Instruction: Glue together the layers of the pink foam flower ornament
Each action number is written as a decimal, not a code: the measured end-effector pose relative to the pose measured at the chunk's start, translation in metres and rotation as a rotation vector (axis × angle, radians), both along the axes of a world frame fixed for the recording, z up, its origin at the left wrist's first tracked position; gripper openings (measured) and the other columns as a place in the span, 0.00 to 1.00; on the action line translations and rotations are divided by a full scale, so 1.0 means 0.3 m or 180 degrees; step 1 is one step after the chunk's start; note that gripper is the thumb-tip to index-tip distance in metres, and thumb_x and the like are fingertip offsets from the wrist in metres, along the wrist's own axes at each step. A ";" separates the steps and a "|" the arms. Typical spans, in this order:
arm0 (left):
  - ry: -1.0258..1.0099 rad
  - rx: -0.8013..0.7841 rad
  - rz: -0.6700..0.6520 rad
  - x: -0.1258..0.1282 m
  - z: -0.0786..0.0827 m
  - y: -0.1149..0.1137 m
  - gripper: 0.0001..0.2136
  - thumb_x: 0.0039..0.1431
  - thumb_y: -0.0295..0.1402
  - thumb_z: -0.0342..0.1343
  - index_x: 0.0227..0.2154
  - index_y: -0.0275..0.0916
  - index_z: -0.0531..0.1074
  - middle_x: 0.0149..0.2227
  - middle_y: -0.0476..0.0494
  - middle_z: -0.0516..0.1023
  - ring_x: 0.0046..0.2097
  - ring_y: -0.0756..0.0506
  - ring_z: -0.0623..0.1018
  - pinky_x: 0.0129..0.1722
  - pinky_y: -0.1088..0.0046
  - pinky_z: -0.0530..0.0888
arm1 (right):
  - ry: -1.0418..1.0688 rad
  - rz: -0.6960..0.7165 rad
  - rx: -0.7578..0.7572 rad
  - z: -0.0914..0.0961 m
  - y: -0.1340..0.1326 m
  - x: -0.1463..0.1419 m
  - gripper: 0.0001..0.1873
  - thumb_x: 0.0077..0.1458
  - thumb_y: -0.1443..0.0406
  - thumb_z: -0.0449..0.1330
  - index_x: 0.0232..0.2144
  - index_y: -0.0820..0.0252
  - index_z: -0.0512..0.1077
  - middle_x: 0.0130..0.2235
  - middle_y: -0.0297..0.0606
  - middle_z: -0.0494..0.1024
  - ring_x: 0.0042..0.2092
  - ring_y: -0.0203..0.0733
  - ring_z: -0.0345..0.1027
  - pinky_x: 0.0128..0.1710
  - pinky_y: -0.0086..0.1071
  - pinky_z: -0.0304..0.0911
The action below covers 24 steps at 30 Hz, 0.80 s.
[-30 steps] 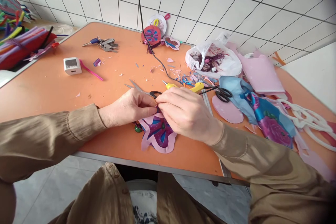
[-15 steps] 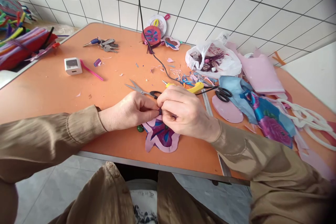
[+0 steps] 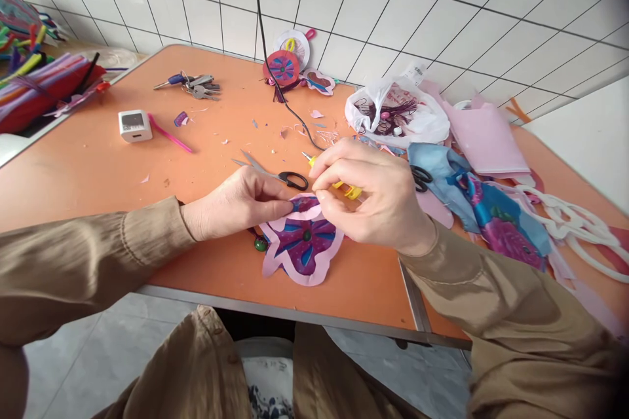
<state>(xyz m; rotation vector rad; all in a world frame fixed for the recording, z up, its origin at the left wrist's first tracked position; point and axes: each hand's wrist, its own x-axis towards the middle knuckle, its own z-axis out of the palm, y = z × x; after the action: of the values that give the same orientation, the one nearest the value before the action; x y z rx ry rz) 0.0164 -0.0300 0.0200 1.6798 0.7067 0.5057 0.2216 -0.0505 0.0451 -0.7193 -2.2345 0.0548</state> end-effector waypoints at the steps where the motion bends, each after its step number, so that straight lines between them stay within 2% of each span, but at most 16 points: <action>1: -0.0034 -0.0065 0.0030 -0.001 -0.004 0.005 0.10 0.56 0.33 0.57 0.27 0.31 0.76 0.21 0.50 0.71 0.22 0.54 0.67 0.20 0.81 0.65 | -0.0089 0.0025 0.0002 0.005 -0.001 0.001 0.09 0.49 0.77 0.55 0.24 0.59 0.66 0.33 0.40 0.74 0.35 0.38 0.69 0.34 0.35 0.67; 5: -0.0188 -0.0112 0.0088 -0.003 -0.019 0.016 0.09 0.53 0.33 0.59 0.26 0.31 0.78 0.20 0.50 0.71 0.22 0.55 0.66 0.19 0.82 0.63 | -0.0391 0.0030 0.0131 -0.001 0.002 -0.002 0.11 0.52 0.76 0.56 0.24 0.57 0.67 0.33 0.39 0.75 0.36 0.40 0.69 0.35 0.36 0.68; 9: -0.0229 -0.0105 0.0127 0.000 -0.017 0.011 0.10 0.55 0.33 0.57 0.29 0.31 0.79 0.22 0.48 0.73 0.23 0.53 0.68 0.22 0.79 0.66 | -0.0621 -0.0083 0.0431 -0.018 0.007 -0.004 0.10 0.54 0.75 0.56 0.23 0.58 0.69 0.33 0.39 0.77 0.35 0.40 0.68 0.34 0.37 0.67; 13: -0.0242 0.0182 0.0061 0.005 0.001 0.000 0.09 0.56 0.29 0.54 0.29 0.31 0.79 0.24 0.49 0.72 0.25 0.53 0.67 0.23 0.79 0.66 | -0.0871 -0.0130 0.0745 -0.025 0.006 -0.005 0.10 0.56 0.74 0.55 0.25 0.60 0.70 0.33 0.40 0.78 0.35 0.41 0.68 0.33 0.38 0.65; 16: -0.0192 0.0469 0.0011 0.009 0.012 -0.008 0.10 0.56 0.28 0.53 0.22 0.32 0.75 0.22 0.51 0.67 0.24 0.54 0.63 0.21 0.80 0.62 | -0.1052 -0.0058 0.0844 -0.026 0.006 -0.007 0.11 0.58 0.74 0.53 0.26 0.60 0.69 0.33 0.39 0.78 0.35 0.41 0.66 0.33 0.37 0.63; 20: -0.0077 0.0806 -0.0121 0.012 0.012 -0.014 0.14 0.57 0.24 0.51 0.16 0.33 0.66 0.19 0.54 0.54 0.22 0.56 0.54 0.18 0.79 0.55 | -0.1201 0.0079 0.0732 -0.029 0.008 -0.012 0.13 0.59 0.75 0.51 0.25 0.58 0.66 0.33 0.36 0.77 0.34 0.40 0.64 0.33 0.36 0.63; 24: -0.0144 0.0985 -0.0225 0.015 0.008 -0.018 0.14 0.56 0.22 0.50 0.16 0.34 0.63 0.20 0.54 0.52 0.22 0.56 0.53 0.18 0.78 0.52 | -0.1117 0.0148 0.0474 -0.040 0.010 -0.017 0.14 0.56 0.75 0.51 0.23 0.55 0.62 0.31 0.34 0.74 0.33 0.39 0.63 0.32 0.36 0.63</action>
<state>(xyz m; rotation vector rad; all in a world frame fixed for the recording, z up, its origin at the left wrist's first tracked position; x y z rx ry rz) 0.0207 -0.0353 0.0226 1.9677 0.5539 0.6251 0.2166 -0.0474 0.0333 -0.6332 -2.5558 -0.2297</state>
